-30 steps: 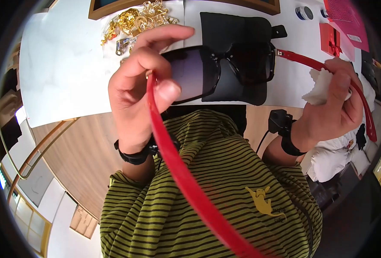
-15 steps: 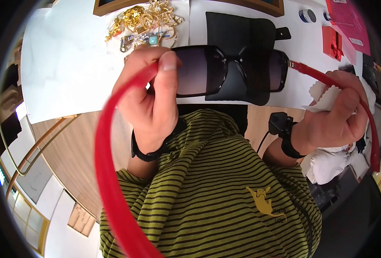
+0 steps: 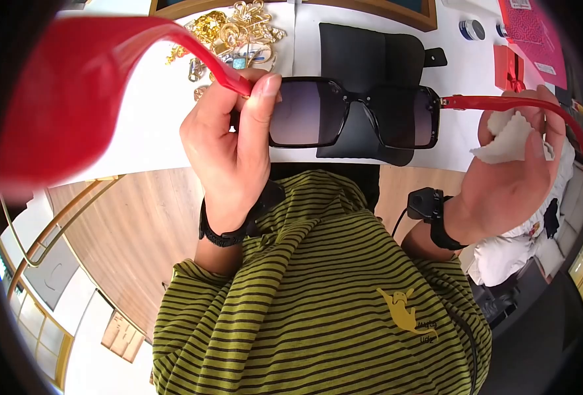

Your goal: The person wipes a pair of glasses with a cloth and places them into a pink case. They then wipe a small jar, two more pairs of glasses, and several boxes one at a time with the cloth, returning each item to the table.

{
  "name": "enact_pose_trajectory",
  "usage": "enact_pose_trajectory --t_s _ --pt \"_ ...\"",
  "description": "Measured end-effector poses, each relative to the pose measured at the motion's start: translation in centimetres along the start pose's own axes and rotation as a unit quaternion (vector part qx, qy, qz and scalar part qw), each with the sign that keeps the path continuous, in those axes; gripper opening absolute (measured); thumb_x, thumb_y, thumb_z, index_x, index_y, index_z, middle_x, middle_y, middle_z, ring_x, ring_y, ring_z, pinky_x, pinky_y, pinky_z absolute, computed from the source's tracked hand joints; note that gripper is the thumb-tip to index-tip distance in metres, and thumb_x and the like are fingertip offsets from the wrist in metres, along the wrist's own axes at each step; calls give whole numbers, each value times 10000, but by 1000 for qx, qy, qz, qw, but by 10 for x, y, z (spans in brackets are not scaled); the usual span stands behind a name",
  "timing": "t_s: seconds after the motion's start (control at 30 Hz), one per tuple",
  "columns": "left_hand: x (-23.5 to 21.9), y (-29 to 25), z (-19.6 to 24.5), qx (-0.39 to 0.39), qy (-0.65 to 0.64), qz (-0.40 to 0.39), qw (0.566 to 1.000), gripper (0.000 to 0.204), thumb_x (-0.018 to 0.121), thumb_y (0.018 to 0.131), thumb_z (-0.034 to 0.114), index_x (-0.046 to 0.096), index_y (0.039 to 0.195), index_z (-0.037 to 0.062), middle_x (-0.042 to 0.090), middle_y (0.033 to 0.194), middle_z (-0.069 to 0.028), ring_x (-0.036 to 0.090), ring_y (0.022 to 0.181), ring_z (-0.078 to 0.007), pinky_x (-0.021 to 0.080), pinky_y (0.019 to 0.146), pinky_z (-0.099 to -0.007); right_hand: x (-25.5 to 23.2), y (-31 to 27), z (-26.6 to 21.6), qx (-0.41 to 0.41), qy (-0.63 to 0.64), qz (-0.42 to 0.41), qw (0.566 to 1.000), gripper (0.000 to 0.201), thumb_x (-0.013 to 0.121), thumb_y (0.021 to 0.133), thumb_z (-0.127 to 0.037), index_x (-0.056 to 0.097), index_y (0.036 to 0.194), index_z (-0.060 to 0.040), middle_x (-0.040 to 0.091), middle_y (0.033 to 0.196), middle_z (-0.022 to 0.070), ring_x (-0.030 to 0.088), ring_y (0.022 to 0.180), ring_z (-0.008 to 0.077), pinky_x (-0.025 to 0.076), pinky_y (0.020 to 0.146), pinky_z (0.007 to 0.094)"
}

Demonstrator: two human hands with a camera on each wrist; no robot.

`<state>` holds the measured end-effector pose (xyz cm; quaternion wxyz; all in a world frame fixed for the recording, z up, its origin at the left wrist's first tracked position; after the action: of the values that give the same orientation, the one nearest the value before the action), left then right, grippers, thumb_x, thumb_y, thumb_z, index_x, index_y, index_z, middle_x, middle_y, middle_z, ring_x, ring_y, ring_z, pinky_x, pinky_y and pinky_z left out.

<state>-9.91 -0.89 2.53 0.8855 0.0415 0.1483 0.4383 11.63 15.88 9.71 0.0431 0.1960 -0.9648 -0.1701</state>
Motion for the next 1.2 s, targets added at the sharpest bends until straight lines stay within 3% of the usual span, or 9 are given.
enact_pose_trajectory --t_s 0.07,0.17,0.27,0.47,0.53,0.67,0.83,0.97,1.2 --pt "0 0 0 -1 1 -1 1000 127 636 879 121 646 844 -1 598 636 -35 514 582 -102 404 561 -229 5 0 -2 0 102 -80 992 339 541 875 -67 480 1165 97 533 1108 153 568 933 241 487 787 346" --pt "-2 0 2 21 1 9 1000 128 636 878 119 640 838 -3 588 629 -36 488 564 -100 387 540 -235 -5 -6 4 -23 74 -52 996 388 547 829 -22 469 1196 77 512 1127 152 550 956 260 475 795 380" --pt "-4 1 1 11 38 5 999 130 642 869 110 621 819 -9 531 597 -43 434 535 -108 354 511 -250 -4 -10 4 -45 28 3 999 417 510 742 45 461 1154 87 515 1050 169 568 853 222 505 722 323" --pt "5 2 12 35 97 -31 994 121 645 853 79 597 795 -16 439 585 -57 381 506 -140 329 484 -274 -4 -24 -15 -136 -98 159 973 331 482 784 144 472 1095 31 504 1018 165 606 834 279 557 675 399" --pt "9 6 20 57 96 -28 993 119 652 849 77 598 807 -20 449 593 -61 390 502 -147 339 484 -275 0 -25 -24 -191 -91 138 968 260 515 801 112 509 1038 5 506 1012 181 612 851 310 560 685 413" --pt "18 7 29 76 103 -47 991 104 661 845 74 609 830 -14 483 609 -64 422 505 -142 354 486 -263 40 -23 -36 -245 -85 -88 962 197 518 710 121 612 804 -24 564 975 205 619 890 350 548 730 421" --pt "16 8 29 91 82 -31 992 91 659 845 68 615 833 -11 477 609 -60 415 502 -141 348 483 -263 63 -17 1 -146 -197 -234 941 405 483 605 75 684 939 -34 595 1160 188 593 988 346 489 872 389" --pt "17 10 34 116 82 -16 990 92 660 843 64 612 825 -13 468 606 -57 408 501 -138 339 478 -262 75 -18 5 -183 -276 -295 896 412 479 616 61 688 955 -47 592 1198 161 551 1080 376 455 933 421" --pt "19 9 25 90 72 -23 993 84 656 843 56 613 828 -15 461 604 -56 403 502 -128 328 471 -259 77 -19 13 -157 -262 -319 897 474 452 603 67 692 994 -51 570 1246 194 462 1239 392 358 1021 458"
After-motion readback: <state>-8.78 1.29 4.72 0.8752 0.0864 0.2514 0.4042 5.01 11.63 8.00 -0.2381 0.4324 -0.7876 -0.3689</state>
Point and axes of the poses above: each hand's wrist, its own y-axis towards the middle knuckle, its own x-axis out of the palm, z = x × y, the point moved 8 cm from there along y, towards the middle knuckle
